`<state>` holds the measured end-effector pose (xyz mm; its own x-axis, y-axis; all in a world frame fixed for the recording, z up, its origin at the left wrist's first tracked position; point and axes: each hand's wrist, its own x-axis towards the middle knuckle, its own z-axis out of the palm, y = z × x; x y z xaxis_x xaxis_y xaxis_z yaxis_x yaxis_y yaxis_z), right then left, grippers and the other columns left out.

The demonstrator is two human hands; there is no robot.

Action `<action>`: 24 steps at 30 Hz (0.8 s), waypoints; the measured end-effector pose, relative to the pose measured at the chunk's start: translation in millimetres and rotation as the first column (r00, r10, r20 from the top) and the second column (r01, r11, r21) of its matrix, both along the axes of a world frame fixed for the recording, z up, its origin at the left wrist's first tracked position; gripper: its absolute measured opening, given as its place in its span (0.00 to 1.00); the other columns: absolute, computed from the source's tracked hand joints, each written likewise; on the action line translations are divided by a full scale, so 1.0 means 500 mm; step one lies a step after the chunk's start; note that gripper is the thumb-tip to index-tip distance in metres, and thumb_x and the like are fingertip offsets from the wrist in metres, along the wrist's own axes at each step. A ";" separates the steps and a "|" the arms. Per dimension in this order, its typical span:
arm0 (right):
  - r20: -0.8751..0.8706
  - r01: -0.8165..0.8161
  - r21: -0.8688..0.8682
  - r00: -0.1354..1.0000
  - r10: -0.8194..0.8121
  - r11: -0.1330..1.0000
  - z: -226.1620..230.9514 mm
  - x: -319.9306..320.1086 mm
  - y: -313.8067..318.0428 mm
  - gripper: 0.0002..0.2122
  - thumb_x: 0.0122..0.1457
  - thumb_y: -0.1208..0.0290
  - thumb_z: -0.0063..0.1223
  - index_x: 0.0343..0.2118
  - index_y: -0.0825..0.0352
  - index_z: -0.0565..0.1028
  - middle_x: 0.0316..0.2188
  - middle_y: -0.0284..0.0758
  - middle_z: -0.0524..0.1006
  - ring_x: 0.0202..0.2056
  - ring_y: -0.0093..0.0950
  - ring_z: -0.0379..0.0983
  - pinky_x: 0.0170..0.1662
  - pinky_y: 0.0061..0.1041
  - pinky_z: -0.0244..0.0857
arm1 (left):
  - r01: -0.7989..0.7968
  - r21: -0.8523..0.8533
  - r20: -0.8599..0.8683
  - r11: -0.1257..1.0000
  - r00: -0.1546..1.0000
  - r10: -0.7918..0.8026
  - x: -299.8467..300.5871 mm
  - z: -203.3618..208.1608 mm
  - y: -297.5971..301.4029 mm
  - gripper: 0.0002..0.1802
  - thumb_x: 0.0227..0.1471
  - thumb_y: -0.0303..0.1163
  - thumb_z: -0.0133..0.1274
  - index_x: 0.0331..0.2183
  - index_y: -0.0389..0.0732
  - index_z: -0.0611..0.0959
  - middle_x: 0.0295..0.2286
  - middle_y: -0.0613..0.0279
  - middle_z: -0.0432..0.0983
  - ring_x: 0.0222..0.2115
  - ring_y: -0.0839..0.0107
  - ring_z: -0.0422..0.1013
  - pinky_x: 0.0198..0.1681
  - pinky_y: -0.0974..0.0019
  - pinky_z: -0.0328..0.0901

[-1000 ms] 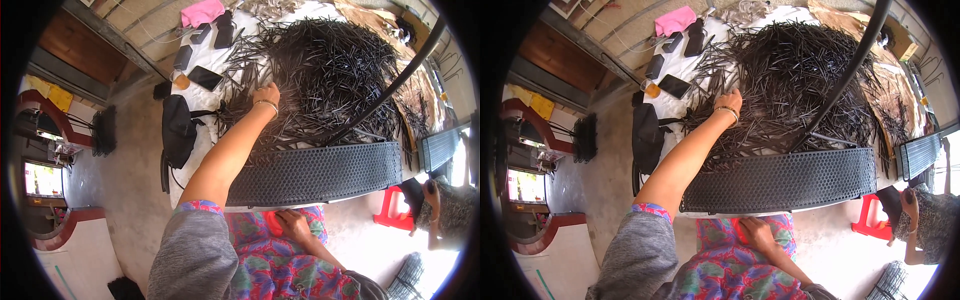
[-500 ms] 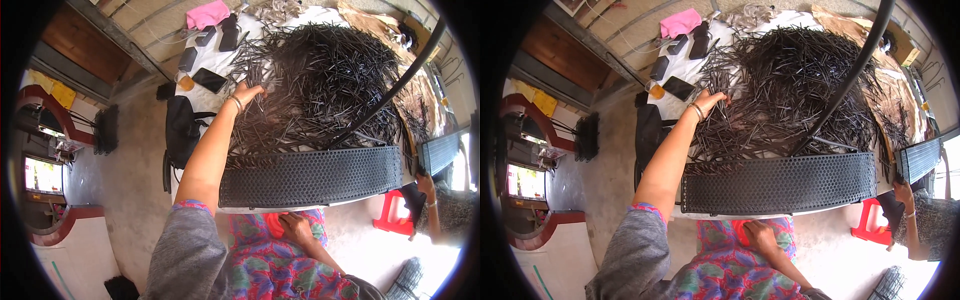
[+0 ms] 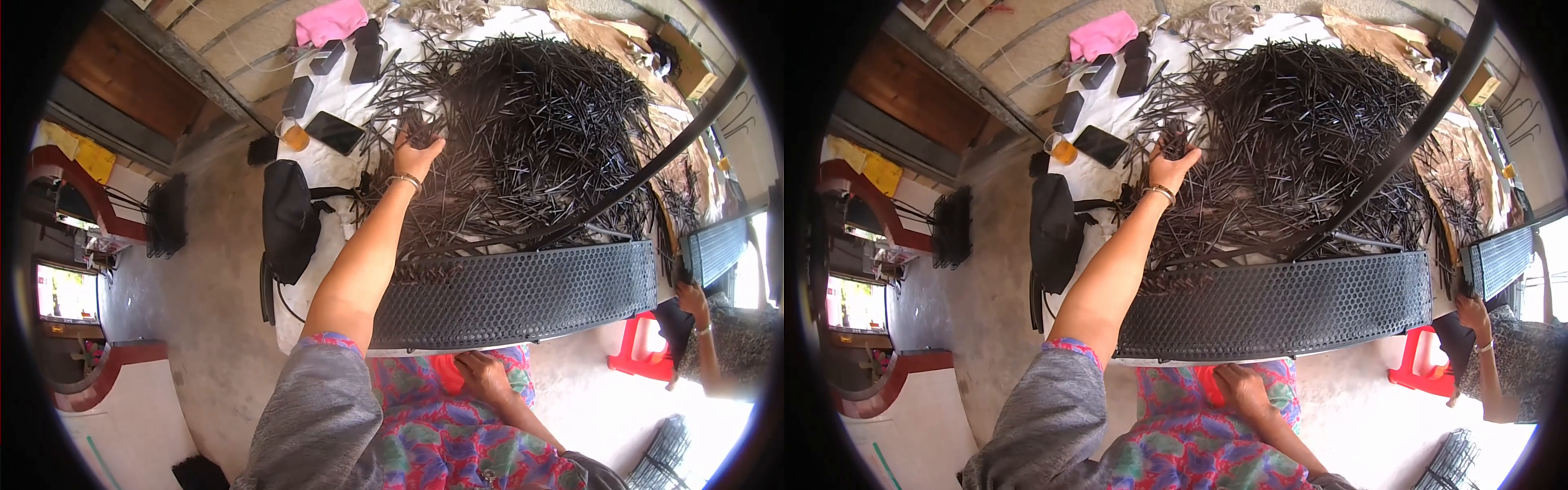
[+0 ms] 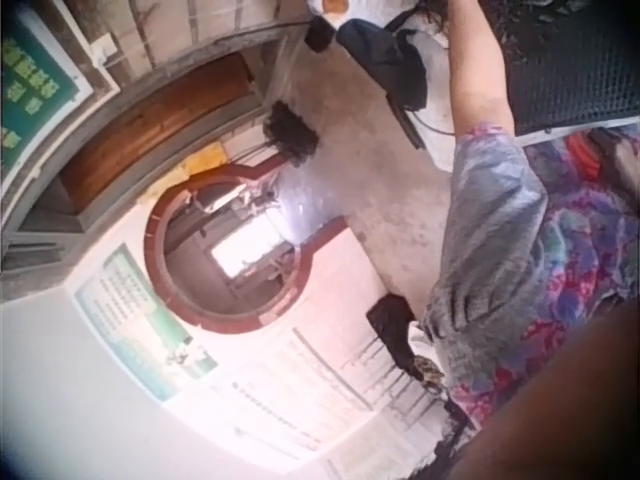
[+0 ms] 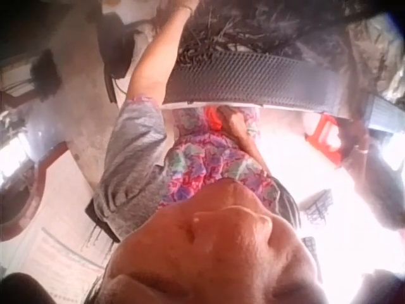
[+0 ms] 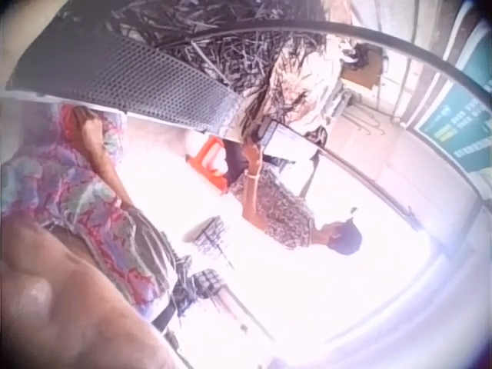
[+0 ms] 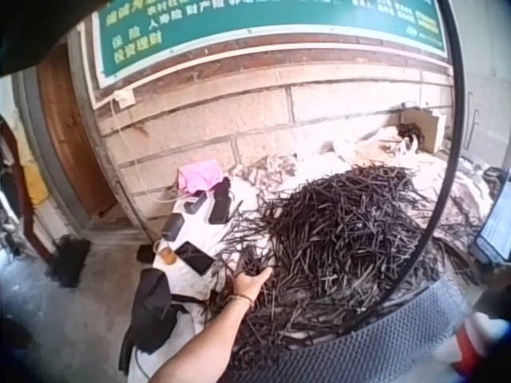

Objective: The person inserts small wires by hand into a perforated mesh plate.

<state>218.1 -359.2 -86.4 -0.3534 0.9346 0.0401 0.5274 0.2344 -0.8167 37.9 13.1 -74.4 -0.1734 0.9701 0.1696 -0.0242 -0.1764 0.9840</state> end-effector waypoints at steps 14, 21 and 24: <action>-0.005 -0.012 0.031 1.000 0.012 0.999 -0.009 0.000 -0.008 0.03 0.50 0.75 0.53 0.27 0.67 0.74 0.22 0.40 0.73 0.24 0.40 0.72 0.26 0.35 0.67 | -0.100 -0.256 -0.132 0.962 0.989 0.067 -0.049 0.007 0.083 0.21 0.39 0.41 0.59 0.31 0.32 0.79 0.29 0.56 0.78 0.28 0.65 0.74 0.35 0.63 0.66; 0.040 -0.003 -0.045 0.999 0.004 0.999 -0.016 0.009 0.000 0.05 0.50 0.74 0.54 0.29 0.69 0.76 0.27 0.41 0.76 0.27 0.41 0.75 0.29 0.35 0.70 | 0.392 -0.569 0.549 0.723 0.835 -0.020 -0.033 0.084 0.064 0.09 0.45 0.33 0.56 0.23 0.38 0.77 0.25 0.55 0.78 0.22 0.66 0.74 0.30 0.65 0.71; 0.027 -0.007 -0.051 1.000 0.008 0.999 -0.017 0.009 0.001 0.05 0.50 0.74 0.54 0.30 0.69 0.76 0.27 0.41 0.76 0.28 0.41 0.75 0.29 0.35 0.70 | 0.395 -0.544 0.557 0.740 0.830 -0.033 -0.034 0.070 0.053 0.07 0.42 0.29 0.58 0.25 0.37 0.77 0.21 0.59 0.77 0.20 0.71 0.72 0.22 0.71 0.64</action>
<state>222.5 -358.8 -94.8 -0.3610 0.9324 -0.0170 0.5482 0.1974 -0.8127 21.0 39.8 -39.3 0.1726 0.8375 -0.5185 -0.4777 0.5315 0.6995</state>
